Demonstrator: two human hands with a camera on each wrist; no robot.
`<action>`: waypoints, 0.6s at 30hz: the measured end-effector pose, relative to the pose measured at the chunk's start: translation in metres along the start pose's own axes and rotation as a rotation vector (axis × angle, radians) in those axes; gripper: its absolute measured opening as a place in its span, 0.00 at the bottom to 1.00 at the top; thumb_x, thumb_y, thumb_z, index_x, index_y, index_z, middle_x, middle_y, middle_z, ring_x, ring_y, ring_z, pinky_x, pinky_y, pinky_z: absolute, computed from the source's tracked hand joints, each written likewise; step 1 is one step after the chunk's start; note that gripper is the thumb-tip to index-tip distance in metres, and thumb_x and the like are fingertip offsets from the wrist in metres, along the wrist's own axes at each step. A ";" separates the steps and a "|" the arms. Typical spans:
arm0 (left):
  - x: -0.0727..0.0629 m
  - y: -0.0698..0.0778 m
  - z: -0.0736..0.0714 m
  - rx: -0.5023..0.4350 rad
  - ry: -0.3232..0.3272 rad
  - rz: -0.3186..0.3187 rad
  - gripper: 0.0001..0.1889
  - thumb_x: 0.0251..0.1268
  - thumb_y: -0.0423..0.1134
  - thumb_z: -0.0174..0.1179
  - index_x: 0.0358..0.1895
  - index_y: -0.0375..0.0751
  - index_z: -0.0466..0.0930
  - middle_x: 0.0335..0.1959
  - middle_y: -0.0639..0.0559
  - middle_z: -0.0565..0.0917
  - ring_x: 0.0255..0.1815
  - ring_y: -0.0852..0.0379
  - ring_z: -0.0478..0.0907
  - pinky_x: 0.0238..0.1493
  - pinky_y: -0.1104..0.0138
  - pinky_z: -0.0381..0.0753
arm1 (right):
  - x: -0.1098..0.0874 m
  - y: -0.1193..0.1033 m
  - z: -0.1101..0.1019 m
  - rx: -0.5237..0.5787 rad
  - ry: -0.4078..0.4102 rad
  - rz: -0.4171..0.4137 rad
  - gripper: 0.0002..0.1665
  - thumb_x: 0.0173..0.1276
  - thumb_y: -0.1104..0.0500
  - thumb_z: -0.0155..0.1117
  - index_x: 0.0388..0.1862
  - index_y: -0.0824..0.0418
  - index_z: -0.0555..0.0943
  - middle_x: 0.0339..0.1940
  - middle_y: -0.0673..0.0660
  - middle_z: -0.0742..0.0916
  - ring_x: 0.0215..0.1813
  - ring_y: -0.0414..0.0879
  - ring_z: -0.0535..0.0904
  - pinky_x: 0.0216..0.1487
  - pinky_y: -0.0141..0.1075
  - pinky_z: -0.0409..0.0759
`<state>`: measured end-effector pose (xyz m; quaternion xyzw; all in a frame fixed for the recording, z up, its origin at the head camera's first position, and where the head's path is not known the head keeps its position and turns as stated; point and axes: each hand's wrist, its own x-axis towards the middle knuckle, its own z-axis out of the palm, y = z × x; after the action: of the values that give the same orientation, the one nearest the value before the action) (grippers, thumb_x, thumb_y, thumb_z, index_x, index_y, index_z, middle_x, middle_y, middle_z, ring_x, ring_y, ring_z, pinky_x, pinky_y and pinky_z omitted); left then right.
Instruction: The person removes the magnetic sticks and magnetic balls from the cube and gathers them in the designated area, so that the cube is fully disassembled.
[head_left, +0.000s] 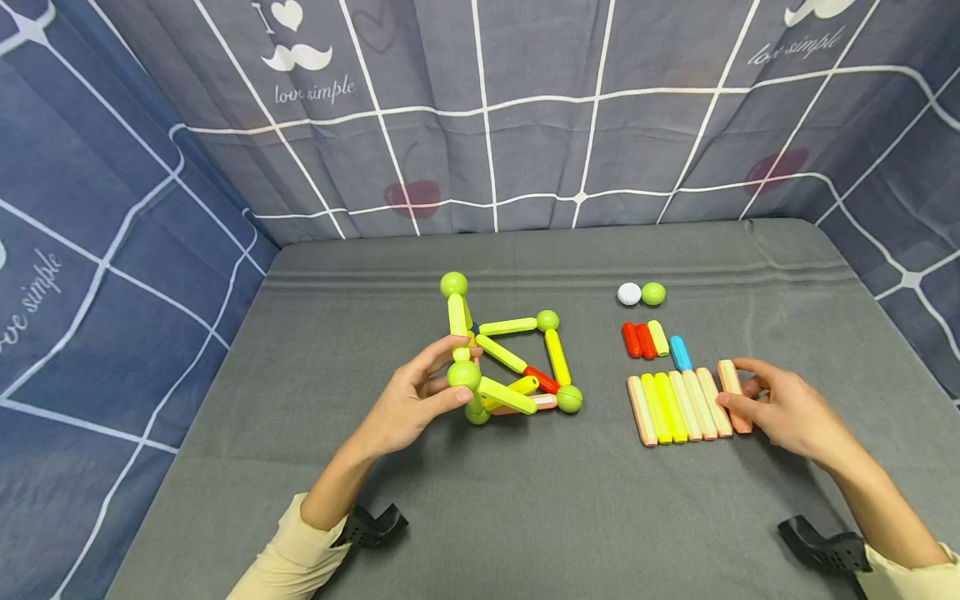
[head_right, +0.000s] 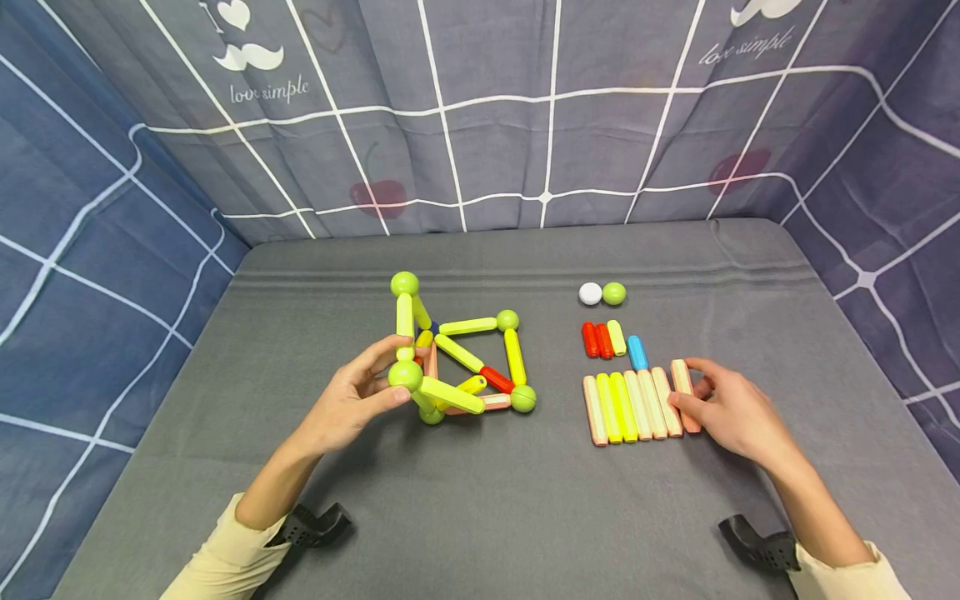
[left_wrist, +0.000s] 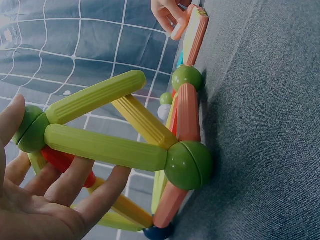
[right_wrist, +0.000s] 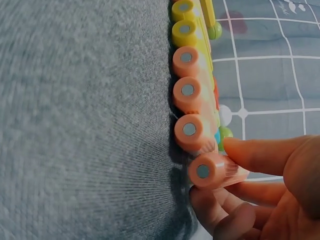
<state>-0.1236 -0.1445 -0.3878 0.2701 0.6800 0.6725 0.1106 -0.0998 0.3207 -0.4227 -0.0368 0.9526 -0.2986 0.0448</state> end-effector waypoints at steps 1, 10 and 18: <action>0.000 0.000 0.000 0.001 0.000 -0.002 0.31 0.66 0.26 0.62 0.71 0.35 0.63 0.65 0.38 0.73 0.59 0.37 0.76 0.54 0.61 0.79 | 0.000 0.000 0.000 -0.006 -0.005 -0.002 0.35 0.69 0.53 0.67 0.63 0.76 0.69 0.34 0.56 0.84 0.24 0.39 0.70 0.23 0.34 0.66; 0.000 0.000 0.000 0.003 0.003 -0.005 0.31 0.66 0.26 0.62 0.71 0.36 0.64 0.65 0.38 0.73 0.58 0.43 0.78 0.54 0.61 0.79 | 0.000 -0.001 0.000 0.006 -0.057 0.008 0.29 0.71 0.55 0.64 0.61 0.74 0.72 0.34 0.56 0.84 0.19 0.41 0.73 0.20 0.35 0.72; 0.000 0.001 0.000 0.006 0.004 -0.013 0.30 0.66 0.27 0.62 0.71 0.38 0.64 0.65 0.39 0.73 0.57 0.44 0.79 0.53 0.61 0.79 | -0.001 -0.003 0.000 0.003 -0.040 0.000 0.26 0.73 0.54 0.62 0.60 0.73 0.74 0.35 0.57 0.84 0.21 0.41 0.74 0.19 0.36 0.72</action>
<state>-0.1234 -0.1447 -0.3874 0.2646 0.6839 0.6705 0.1127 -0.0992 0.3183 -0.4207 -0.0428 0.9510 -0.2994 0.0641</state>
